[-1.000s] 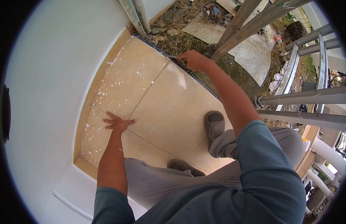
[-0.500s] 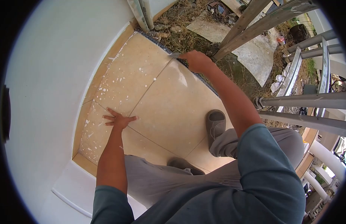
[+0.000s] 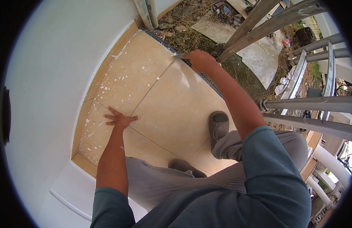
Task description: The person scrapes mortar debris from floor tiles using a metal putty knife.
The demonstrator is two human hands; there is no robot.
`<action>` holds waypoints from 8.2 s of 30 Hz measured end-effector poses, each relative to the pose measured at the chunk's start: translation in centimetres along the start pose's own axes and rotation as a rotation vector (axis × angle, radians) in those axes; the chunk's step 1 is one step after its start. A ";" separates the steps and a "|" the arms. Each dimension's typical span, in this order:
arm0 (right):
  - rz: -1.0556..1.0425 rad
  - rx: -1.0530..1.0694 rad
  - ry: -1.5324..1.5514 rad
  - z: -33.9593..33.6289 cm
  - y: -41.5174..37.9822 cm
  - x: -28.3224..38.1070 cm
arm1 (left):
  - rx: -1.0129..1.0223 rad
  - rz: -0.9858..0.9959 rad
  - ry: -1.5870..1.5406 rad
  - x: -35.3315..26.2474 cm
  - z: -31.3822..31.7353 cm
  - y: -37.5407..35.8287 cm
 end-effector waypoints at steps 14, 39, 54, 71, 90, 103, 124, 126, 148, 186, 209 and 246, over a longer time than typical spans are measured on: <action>-0.091 -0.599 0.232 2.4 -4.2 3.8 | 0.020 0.023 -0.032 0.3 0.1 0.1; -0.174 -0.371 0.109 6.3 -3.6 2.0 | 0.029 -0.002 -0.039 0.4 0.4 0.2; -0.143 -0.406 0.078 6.4 -4.1 1.2 | 0.041 0.040 -0.064 0.5 0.2 -0.1; -0.174 -0.238 -0.002 4.6 -3.1 1.4 | 0.000 0.008 -0.011 0.2 0.3 0.2; -0.185 -0.263 -0.093 5.4 -2.9 2.1 | 0.016 0.006 -0.039 0.3 0.2 0.2; -0.067 -0.502 0.026 8.5 -4.3 0.6 | 0.032 0.025 -0.054 0.2 0.2 -0.2; 0.059 -0.363 0.019 5.8 -1.1 4.5 | 0.037 0.022 -0.063 0.6 0.5 0.3; 0.039 -0.327 -0.008 5.1 -0.4 4.1 | 0.026 0.027 -0.052 0.4 0.4 0.2; -0.023 -0.279 -0.110 4.1 0.1 4.8 | 0.033 0.020 -0.065 0.3 0.3 0.0; 0.055 -0.383 0.015 5.8 0.1 7.7 | 0.011 0.009 -0.035 0.1 0.1 0.0; 0.257 -0.420 0.001 7.9 2.3 7.5 | -0.161 0.093 0.034 1.4 1.7 3.2; -0.016 -0.112 -0.052 10.3 -4.7 13.8 | 0.095 0.010 -0.082 0.4 -0.5 -0.6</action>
Point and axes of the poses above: each hand's wrist, its own y-axis towards the middle knuckle, its own z-axis out of the palm, x = y × z, the point moved 4 cm from there along y, towards the middle knuckle, and after that the axes turned 8 degrees about -z, right-handed, at the moved point
